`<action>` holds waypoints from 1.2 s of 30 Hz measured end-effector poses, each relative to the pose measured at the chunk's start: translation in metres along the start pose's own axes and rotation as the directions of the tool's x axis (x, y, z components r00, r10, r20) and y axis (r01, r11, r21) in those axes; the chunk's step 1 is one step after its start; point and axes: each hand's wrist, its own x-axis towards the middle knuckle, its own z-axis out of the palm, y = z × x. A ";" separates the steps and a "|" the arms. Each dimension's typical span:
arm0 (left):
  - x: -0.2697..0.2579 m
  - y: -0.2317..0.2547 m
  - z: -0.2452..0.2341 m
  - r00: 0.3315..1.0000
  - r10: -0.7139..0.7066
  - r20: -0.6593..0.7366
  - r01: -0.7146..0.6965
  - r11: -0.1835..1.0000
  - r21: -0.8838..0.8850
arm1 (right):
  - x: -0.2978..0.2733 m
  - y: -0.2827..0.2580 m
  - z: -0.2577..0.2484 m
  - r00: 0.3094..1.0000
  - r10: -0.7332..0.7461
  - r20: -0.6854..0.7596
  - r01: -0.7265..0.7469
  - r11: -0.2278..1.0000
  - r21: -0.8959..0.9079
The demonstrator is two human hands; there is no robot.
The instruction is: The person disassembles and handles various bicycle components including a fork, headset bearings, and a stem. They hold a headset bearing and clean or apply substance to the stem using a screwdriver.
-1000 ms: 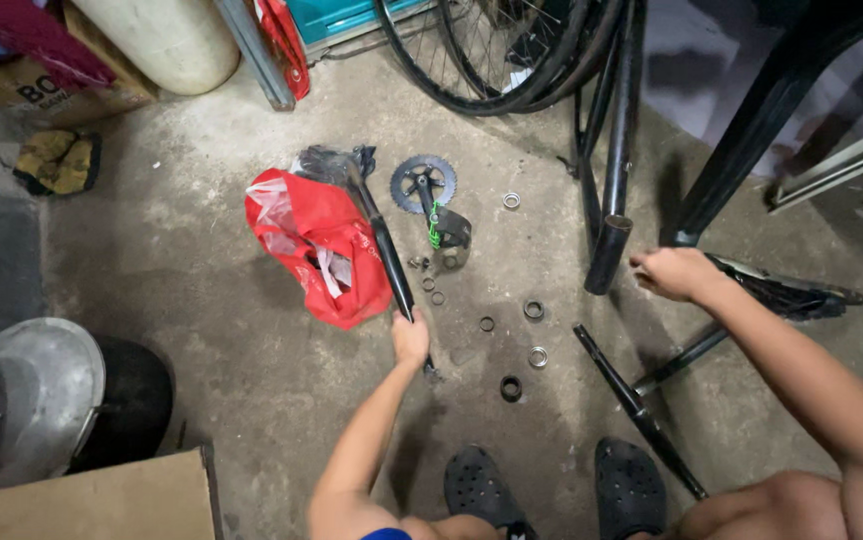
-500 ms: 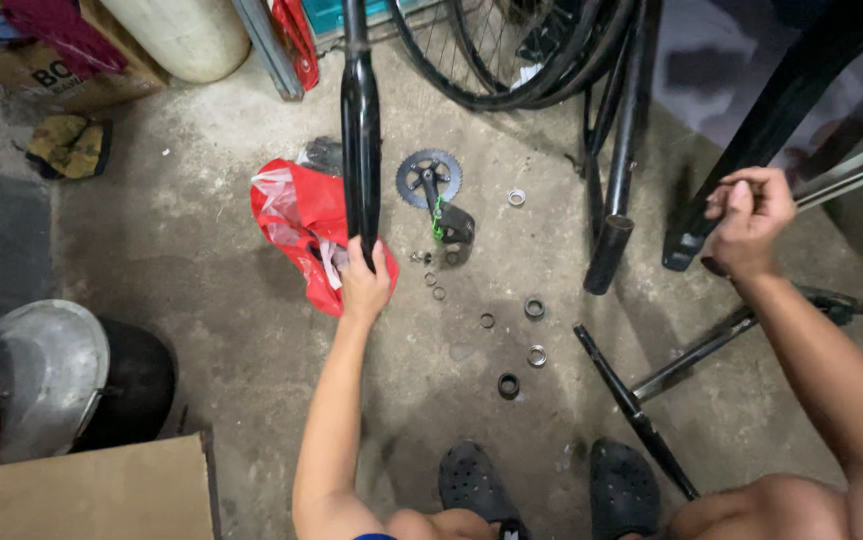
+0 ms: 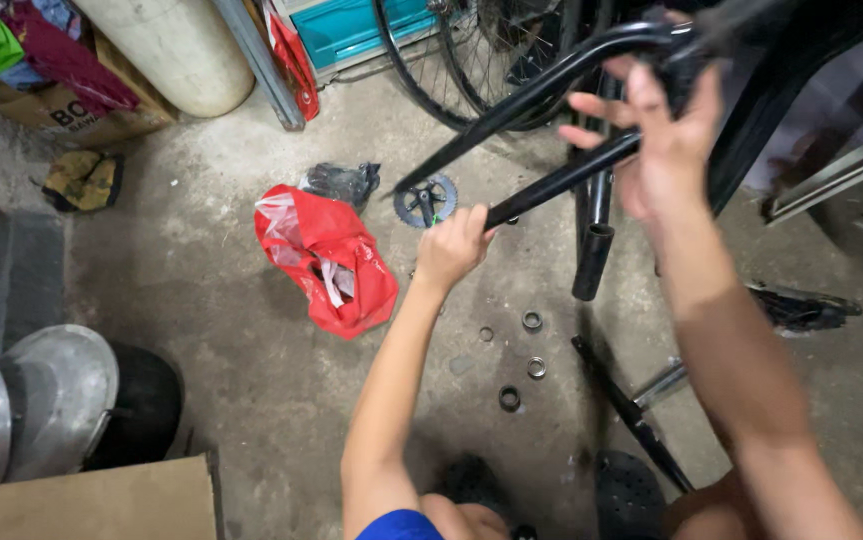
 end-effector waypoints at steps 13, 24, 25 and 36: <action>0.113 0.071 -0.064 0.975 -0.214 0.057 0.221 0.932 -0.288 | 0.012 -0.026 -0.069 0.759 -0.616 0.209 0.628 0.609 -0.485; 0.141 0.073 -0.118 0.873 -0.480 0.086 0.337 0.466 -0.818 | 0.010 -0.037 -0.022 0.559 -0.742 0.370 0.790 0.342 -0.508; 0.142 0.071 -0.118 0.864 -0.480 0.151 0.361 0.382 -0.851 | 0.012 -0.035 -0.021 0.512 -0.744 0.430 0.823 0.282 -0.492; 0.127 0.020 -0.112 0.561 -0.213 0.800 0.635 -0.509 -0.581 | -0.002 -0.002 0.028 0.032 -0.339 0.940 0.953 -0.272 -0.131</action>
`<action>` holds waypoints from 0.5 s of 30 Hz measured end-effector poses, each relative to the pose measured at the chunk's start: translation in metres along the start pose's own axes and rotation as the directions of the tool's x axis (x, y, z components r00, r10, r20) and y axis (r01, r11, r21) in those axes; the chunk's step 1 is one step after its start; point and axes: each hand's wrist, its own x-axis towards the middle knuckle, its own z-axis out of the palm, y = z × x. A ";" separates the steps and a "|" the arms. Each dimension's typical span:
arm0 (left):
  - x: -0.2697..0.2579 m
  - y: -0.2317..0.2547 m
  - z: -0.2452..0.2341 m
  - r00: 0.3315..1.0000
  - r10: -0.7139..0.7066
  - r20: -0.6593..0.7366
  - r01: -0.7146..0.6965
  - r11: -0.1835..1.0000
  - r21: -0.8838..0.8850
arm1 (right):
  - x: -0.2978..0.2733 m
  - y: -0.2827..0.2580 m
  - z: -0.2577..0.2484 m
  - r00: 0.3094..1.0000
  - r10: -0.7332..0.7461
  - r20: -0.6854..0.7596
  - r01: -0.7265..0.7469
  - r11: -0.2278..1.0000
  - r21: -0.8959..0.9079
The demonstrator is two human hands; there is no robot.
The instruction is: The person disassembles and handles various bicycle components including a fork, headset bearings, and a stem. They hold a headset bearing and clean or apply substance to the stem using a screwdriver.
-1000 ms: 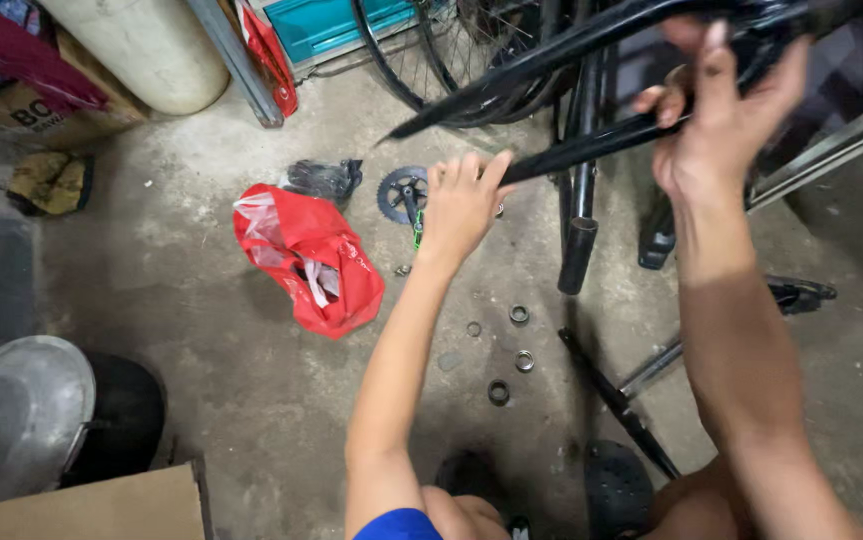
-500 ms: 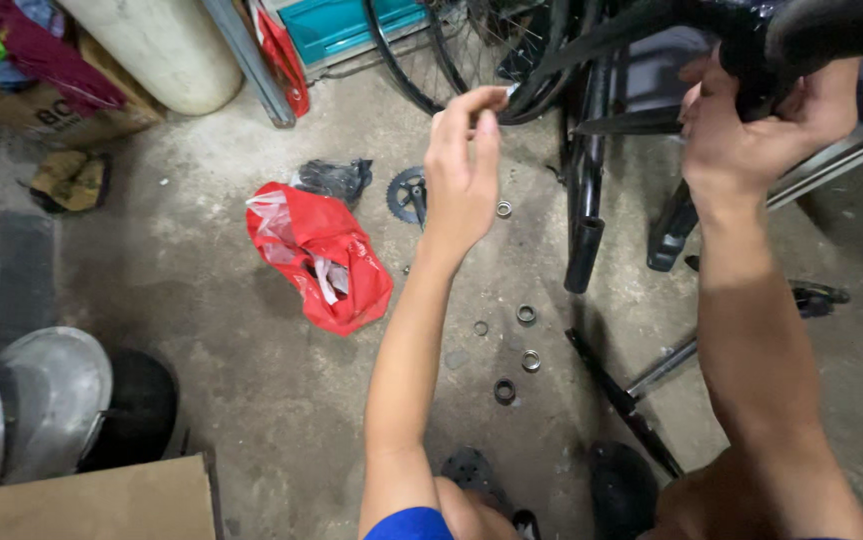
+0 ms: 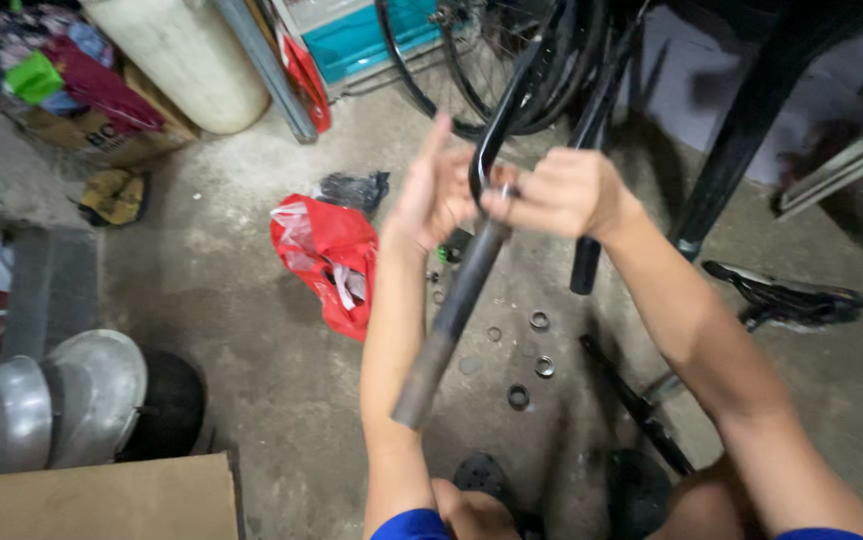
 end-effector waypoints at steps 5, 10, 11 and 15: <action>0.009 -0.043 -0.010 0.980 0.088 -0.177 -0.078 0.995 0.063 | 0.000 -0.015 0.010 0.984 -0.177 -0.023 0.178 0.983 0.042; 0.027 -0.071 -0.013 0.902 0.271 -0.337 -0.223 0.959 0.176 | -0.021 -0.019 0.024 0.979 -0.191 0.070 0.194 0.980 -0.044; 0.029 -0.072 -0.015 0.882 0.331 -0.334 -0.265 0.936 0.230 | -0.025 -0.016 0.024 0.983 -0.156 0.097 0.163 0.985 -0.064; 0.036 -0.069 -0.020 0.790 0.511 -0.338 -0.386 0.844 0.373 | -0.051 -0.007 0.015 0.981 0.104 0.162 -0.075 0.981 -0.178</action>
